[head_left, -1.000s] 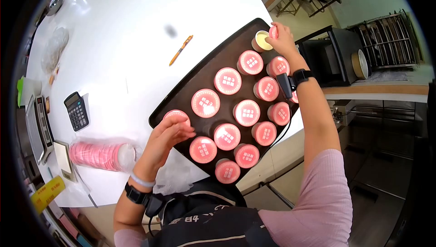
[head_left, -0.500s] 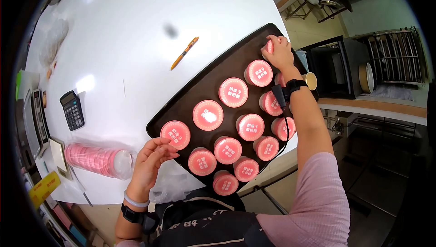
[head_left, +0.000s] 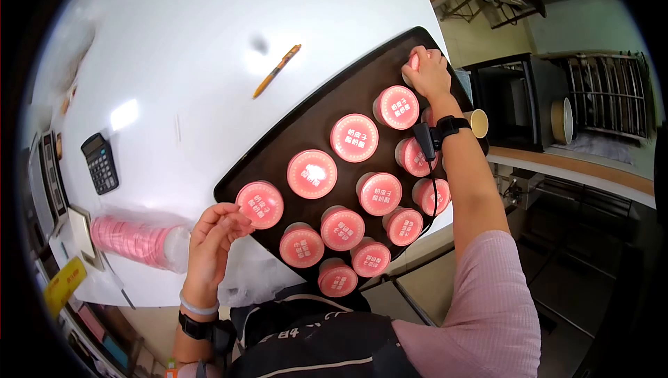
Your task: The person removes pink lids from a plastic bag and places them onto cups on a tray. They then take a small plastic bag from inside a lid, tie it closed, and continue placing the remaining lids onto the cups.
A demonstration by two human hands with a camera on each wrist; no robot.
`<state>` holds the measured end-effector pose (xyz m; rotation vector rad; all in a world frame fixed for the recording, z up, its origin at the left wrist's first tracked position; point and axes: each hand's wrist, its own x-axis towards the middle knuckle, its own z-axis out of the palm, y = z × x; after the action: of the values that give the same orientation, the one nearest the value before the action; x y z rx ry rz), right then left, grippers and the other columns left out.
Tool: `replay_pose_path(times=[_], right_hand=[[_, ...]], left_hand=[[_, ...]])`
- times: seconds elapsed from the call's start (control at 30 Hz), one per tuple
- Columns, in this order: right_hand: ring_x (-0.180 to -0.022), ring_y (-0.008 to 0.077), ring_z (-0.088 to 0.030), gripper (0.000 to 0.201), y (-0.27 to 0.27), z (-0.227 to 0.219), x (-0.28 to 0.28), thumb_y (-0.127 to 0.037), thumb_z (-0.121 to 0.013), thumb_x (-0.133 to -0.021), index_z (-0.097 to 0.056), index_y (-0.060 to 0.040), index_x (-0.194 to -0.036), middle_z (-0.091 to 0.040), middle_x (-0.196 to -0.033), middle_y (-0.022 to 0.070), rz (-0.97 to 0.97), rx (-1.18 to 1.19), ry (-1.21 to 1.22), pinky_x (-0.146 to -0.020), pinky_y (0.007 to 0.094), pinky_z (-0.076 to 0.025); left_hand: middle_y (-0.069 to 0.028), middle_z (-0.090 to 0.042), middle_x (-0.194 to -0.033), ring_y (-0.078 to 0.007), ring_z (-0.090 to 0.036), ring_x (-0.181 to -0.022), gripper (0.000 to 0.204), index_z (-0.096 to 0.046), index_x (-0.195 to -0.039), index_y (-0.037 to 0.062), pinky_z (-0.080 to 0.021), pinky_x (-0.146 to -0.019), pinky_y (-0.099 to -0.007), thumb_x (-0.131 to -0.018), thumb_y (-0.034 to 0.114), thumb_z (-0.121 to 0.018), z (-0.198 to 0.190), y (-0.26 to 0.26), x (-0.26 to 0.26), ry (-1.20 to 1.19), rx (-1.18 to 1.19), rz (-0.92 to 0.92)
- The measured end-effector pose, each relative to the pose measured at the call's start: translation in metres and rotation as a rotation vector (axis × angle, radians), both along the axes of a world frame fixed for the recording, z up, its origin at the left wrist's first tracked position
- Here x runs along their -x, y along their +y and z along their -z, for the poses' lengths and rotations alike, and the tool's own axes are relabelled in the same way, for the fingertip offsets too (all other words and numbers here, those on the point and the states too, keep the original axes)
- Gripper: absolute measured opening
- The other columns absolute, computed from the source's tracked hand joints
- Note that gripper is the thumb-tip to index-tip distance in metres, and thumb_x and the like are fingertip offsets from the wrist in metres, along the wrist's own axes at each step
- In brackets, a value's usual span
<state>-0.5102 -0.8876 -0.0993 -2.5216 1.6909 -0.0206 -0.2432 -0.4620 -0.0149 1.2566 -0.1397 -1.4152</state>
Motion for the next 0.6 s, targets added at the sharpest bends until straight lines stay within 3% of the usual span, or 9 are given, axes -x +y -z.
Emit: replay_pose_path(times=[0.07, 0.17, 0.27, 0.33, 0.37, 0.43, 0.47, 0.53, 0.6], right_hand=[[-0.119, 0.0361, -0.043, 0.046, -0.002, -0.008, -0.006, -0.04, -0.066, -0.071, -0.056, -0.026, -0.114, -0.048, -0.123, 0.0134, 0.01, -0.004, 0.013, -0.093, 0.0472, -0.045], [-0.113, 0.0343, -0.054, 0.057, -0.006, -0.018, -0.009, -0.04, -0.066, -0.075, -0.056, -0.0103, -0.123, -0.055, -0.125, 0.0194, -0.155, -0.029, -0.056, -0.097, 0.046, -0.042], [-0.114, 0.035, -0.053, 0.068, -0.029, 0.0, -0.003, -0.051, -0.069, -0.077, -0.052, -0.0082, -0.128, -0.055, -0.125, 0.0187, -0.017, 0.263, -0.122, -0.096, 0.0444, -0.041], [-0.098, 0.0288, -0.059, 0.058, 0.006, -0.043, -0.014, -0.037, -0.071, -0.082, -0.052, -0.0024, -0.124, -0.06, -0.115, 0.016, -0.199, 0.311, -0.569, -0.087, 0.0388, -0.046], [-0.092, 0.0248, -0.06, 0.051, 0.021, -0.054, -0.015, -0.031, -0.07, -0.084, -0.053, -0.0005, -0.121, -0.062, -0.11, 0.0139, -0.245, 0.334, -0.796, -0.083, 0.0358, -0.047], [-0.088, 0.0179, -0.061, 0.035, 0.131, -0.122, -0.041, -0.022, -0.064, -0.09, -0.056, 0.001, -0.115, -0.063, -0.103, 0.0088, -0.335, -0.041, -0.936, -0.079, 0.0297, -0.048], [-0.086, 0.0126, -0.059, 0.025, 0.192, -0.138, -0.051, -0.017, -0.061, -0.092, -0.057, -0.0004, -0.11, -0.062, -0.1, 0.0063, -0.206, -0.212, -0.966, -0.075, 0.0249, -0.048], [-0.082, 0.0116, -0.06, 0.022, 0.299, -0.136, -0.053, -0.013, -0.063, -0.088, -0.059, -0.0053, -0.108, -0.063, -0.098, 0.0042, -0.446, -0.455, -0.905, -0.07, 0.0257, -0.049], [-0.076, 0.0161, -0.064, 0.044, 0.395, -0.161, -0.088, -0.018, -0.071, -0.079, -0.054, -0.0103, -0.119, -0.059, -0.111, 0.0062, -0.43, -0.921, -0.475, -0.066, 0.0303, -0.051]], left_hand=[[-0.0101, -0.064, -0.097, -0.0186, -0.062, -0.09, 0.023, -0.053, -0.114, 0.0001, -0.049, -0.084, -0.0326, -0.094, 0.011, -0.047, 0.0, 0.006, -0.005, -0.023, 0.033, -0.021], [-0.0099, -0.064, -0.1, -0.018, -0.062, -0.092, 0.024, -0.055, -0.114, -0.0007, -0.048, -0.083, -0.0295, -0.094, 0.012, -0.052, -0.01, 0.041, -0.015, -0.214, -0.019, -0.057], [-0.0088, -0.064, -0.102, -0.0178, -0.062, -0.095, 0.027, -0.056, -0.115, 0.0013, -0.047, -0.084, -0.0302, -0.091, 0.012, -0.057, -0.031, 0.083, -0.049, -0.44, -0.058, -0.089], [-0.0094, -0.061, -0.116, -0.0242, -0.056, -0.11, 0.048, -0.054, -0.124, 0.0064, -0.044, -0.093, -0.0363, -0.08, 0.015, -0.071, -0.04, 0.116, -0.064, -1.147, -0.111, 0.125], [-0.0094, -0.061, -0.116, -0.0242, -0.056, -0.11, 0.048, -0.054, -0.124, 0.0064, -0.044, -0.093, -0.0363, -0.08, 0.015, -0.071, -0.044, 0.126, -0.07, -1.152, -0.139, 0.112], [-0.0091, -0.052, -0.131, -0.0307, -0.043, -0.127, 0.078, -0.047, -0.134, 0.0115, -0.035, -0.104, -0.0423, -0.064, 0.021, -0.081, -0.048, 0.138, -0.077, -1.766, -0.162, 0.51], [-0.01, -0.038, -0.144, -0.0334, -0.03, -0.136, 0.099, -0.04, -0.139, 0.0098, -0.027, -0.11, -0.0456, -0.051, 0.022, -0.085, -0.041, 0.143, -0.079, -1.676, -0.179, 0.687], [-0.0099, -0.037, -0.145, -0.0326, -0.03, -0.136, 0.104, -0.038, -0.14, 0.0108, -0.027, -0.11, -0.0464, -0.049, 0.023, -0.086, -0.023, 0.144, -0.077, -1.76, -0.155, 0.785], [-0.0098, -0.036, -0.146, -0.0318, -0.03, -0.136, 0.108, -0.036, -0.142, 0.0117, -0.026, -0.11, -0.0472, -0.047, 0.024, -0.087, 0.005, 0.142, -0.077, -1.849, -0.121, 0.885]])
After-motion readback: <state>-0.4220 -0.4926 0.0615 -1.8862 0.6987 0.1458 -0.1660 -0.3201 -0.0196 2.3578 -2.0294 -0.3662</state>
